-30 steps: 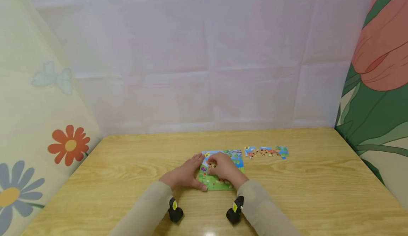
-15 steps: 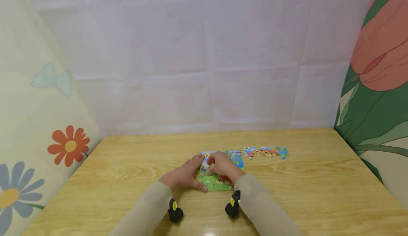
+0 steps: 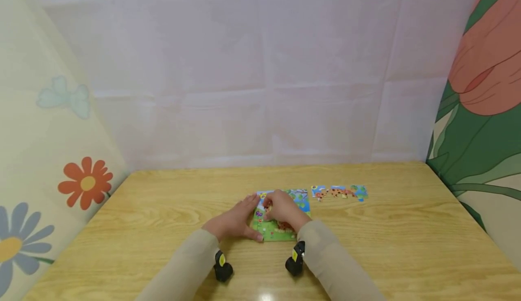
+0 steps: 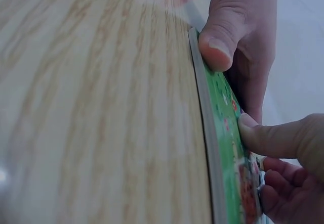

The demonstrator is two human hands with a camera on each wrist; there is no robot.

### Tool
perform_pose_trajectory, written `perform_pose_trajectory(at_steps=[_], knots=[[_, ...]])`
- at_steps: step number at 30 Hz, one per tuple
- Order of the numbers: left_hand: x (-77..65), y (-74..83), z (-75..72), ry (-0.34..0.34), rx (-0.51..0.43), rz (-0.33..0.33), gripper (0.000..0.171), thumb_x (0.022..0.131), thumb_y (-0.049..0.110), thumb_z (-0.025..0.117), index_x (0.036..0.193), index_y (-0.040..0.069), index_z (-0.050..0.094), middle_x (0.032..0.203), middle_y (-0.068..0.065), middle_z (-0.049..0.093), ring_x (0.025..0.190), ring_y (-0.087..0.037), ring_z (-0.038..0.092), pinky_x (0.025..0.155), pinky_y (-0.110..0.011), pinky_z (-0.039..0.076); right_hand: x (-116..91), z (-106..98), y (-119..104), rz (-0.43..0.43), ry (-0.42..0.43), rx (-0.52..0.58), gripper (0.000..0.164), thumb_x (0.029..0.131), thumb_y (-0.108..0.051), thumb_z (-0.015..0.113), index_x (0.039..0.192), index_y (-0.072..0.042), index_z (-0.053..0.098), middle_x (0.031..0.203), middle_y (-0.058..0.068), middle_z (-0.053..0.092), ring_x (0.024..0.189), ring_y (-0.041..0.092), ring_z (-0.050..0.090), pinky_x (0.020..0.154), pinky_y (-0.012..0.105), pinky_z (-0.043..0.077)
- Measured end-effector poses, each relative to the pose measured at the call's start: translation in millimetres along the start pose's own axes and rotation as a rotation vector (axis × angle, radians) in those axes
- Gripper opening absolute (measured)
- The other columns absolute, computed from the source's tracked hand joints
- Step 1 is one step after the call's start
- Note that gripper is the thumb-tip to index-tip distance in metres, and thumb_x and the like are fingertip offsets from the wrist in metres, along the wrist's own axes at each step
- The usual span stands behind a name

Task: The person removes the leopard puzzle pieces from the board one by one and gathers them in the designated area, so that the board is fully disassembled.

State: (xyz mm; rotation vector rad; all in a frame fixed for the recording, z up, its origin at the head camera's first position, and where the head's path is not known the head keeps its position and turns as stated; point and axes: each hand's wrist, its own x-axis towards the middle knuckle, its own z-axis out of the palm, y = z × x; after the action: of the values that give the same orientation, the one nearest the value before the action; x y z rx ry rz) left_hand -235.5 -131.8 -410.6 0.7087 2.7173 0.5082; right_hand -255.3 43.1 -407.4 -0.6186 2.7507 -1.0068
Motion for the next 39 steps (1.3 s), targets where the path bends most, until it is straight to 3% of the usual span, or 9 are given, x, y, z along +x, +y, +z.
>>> perform_pose_trajectory(at_steps=[22, 28, 39], knots=[[1.7, -1.1, 0.7, -0.007, 0.005, -0.001, 0.115, 0.068, 0.053, 0.075, 0.147, -0.001, 0.012, 0.154, -0.017, 0.01, 0.142, -0.031, 0.008, 0.115, -0.048, 0.013, 0.7, 1.0, -3.2, -0.038, 0.009, -0.046, 0.024, 0.067, -0.007, 0.081, 0.081, -0.012, 0.061, 0.079, 0.001, 0.057, 0.075, 0.016, 0.049, 0.07, 0.033, 0.045], [1.7, -0.8, -0.1, -0.007, 0.001, -0.01, 0.114, 0.069, 0.053, 0.075, 0.147, -0.001, 0.012, 0.154, -0.016, 0.01, 0.142, -0.03, 0.008, 0.115, -0.047, 0.012, 0.9, 0.6, -4.1, -0.016, -0.004, -0.021, 0.021, 0.071, -0.004, 0.077, 0.083, -0.012, 0.063, 0.079, 0.001, 0.055, 0.073, 0.017, 0.047, 0.066, 0.031, 0.042], [0.8, 0.7, -0.8, -0.007, -0.007, -0.001, 0.114, 0.069, 0.051, 0.076, 0.147, -0.002, 0.012, 0.154, -0.018, 0.011, 0.142, -0.032, 0.008, 0.115, -0.048, 0.012, -3.2, 5.0, -1.1, 0.013, 0.051, 0.096, 0.023, 0.073, -0.003, 0.073, 0.09, -0.014, 0.064, 0.09, 0.001, 0.063, 0.084, 0.018, 0.055, 0.073, 0.036, 0.049]])
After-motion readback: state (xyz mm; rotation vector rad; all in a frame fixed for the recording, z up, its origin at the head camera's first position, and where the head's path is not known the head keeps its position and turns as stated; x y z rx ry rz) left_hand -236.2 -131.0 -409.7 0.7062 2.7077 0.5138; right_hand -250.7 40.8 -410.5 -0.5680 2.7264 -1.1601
